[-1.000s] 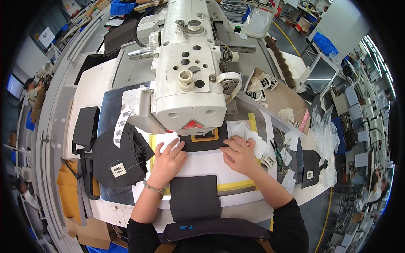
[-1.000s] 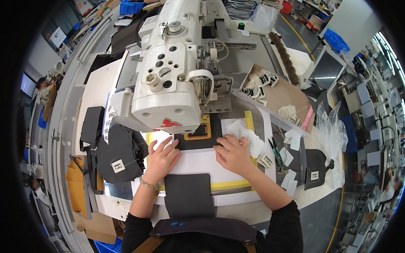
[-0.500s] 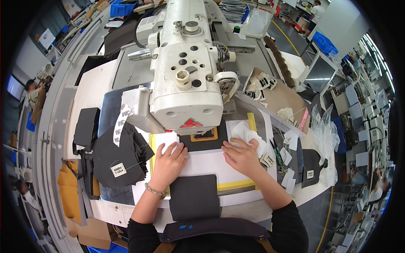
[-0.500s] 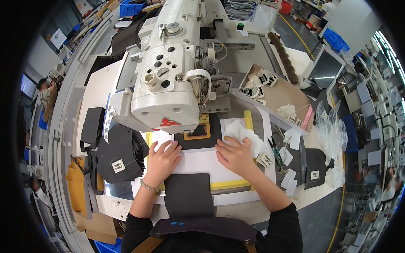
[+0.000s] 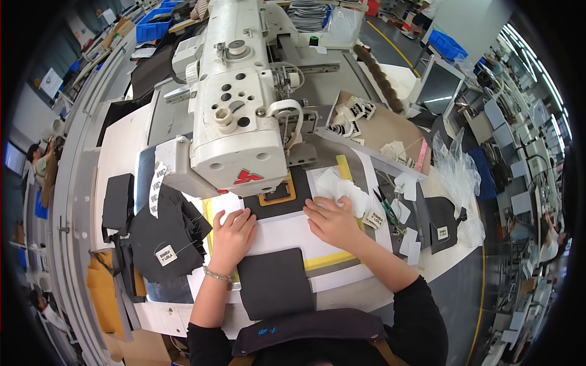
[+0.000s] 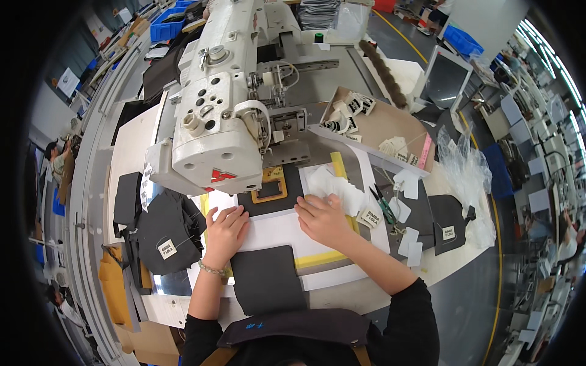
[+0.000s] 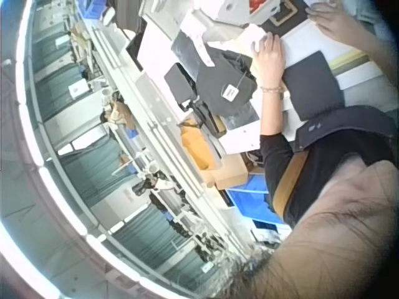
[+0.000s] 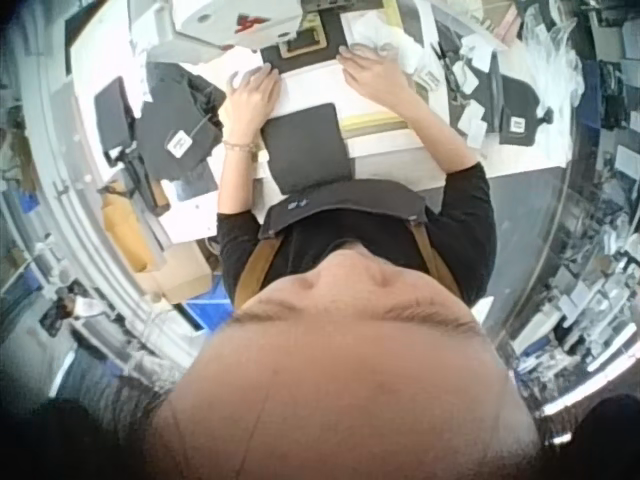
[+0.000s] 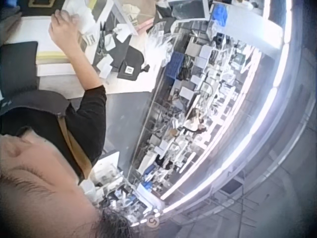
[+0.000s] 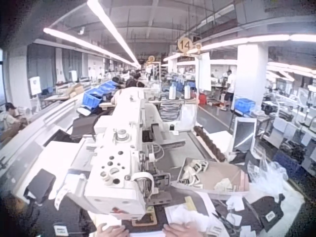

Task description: The person sews white rectangular labels onto black fabric pieces using an industrial sewing machine. They repeatedly pick up a fabric piece, align a label, feed it through the machine, and trim the excess thread with scissors. The finished items are stacked on the table.

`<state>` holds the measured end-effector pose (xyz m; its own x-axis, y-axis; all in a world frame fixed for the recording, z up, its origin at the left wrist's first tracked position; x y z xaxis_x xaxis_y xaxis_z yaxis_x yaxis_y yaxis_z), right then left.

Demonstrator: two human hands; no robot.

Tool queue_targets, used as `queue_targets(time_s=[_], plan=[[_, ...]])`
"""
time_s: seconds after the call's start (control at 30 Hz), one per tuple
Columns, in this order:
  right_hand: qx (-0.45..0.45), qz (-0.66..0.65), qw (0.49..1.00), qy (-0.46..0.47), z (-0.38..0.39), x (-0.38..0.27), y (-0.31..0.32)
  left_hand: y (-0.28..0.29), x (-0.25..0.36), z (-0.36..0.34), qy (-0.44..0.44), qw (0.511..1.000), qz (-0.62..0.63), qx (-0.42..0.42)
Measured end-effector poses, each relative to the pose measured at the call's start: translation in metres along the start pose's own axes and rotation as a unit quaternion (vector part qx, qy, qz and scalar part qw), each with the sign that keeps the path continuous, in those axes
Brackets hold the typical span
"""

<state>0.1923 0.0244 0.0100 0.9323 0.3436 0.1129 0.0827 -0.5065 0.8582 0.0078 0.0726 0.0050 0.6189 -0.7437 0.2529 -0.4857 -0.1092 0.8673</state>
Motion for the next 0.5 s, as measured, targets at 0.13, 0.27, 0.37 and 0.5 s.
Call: queue_targets(time_s=[0.13, 0.27, 0.37, 0.5], plan=[[-0.031, 0.011, 0.999, 0.006, 0.005, -0.002, -0.002, 0.0, 0.0, -0.001, -0.001, 1.0, 0.003, 0.007], [-0.098, -0.013, 0.995, -0.011, 0.019, -0.002, 0.002, -0.002, 0.001, -0.002, -0.003, 1.0, 0.01, 0.014], [-0.123, -0.027, 0.988, -0.094, 0.034, 0.026, 0.017, -0.001, -0.002, -0.002, 0.005, 1.0, 0.03, 0.007], [-0.154, -0.076, 0.95, -0.261, 0.059, 0.09, 0.058, 0.004, -0.005, 0.005, 0.021, 0.999, 0.036, -0.014]])
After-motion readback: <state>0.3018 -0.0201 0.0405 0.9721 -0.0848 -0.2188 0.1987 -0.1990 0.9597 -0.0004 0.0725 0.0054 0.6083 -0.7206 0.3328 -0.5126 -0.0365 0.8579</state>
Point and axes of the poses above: each hand's wrist, its own z-axis away from the middle knuckle, its own y-axis out of the back of the hand, x = y × z, the point moved 9 cm from there along -z, towards the middle knuckle, and after that the axes turned 11 degrees about z, right-handed, at the moved point
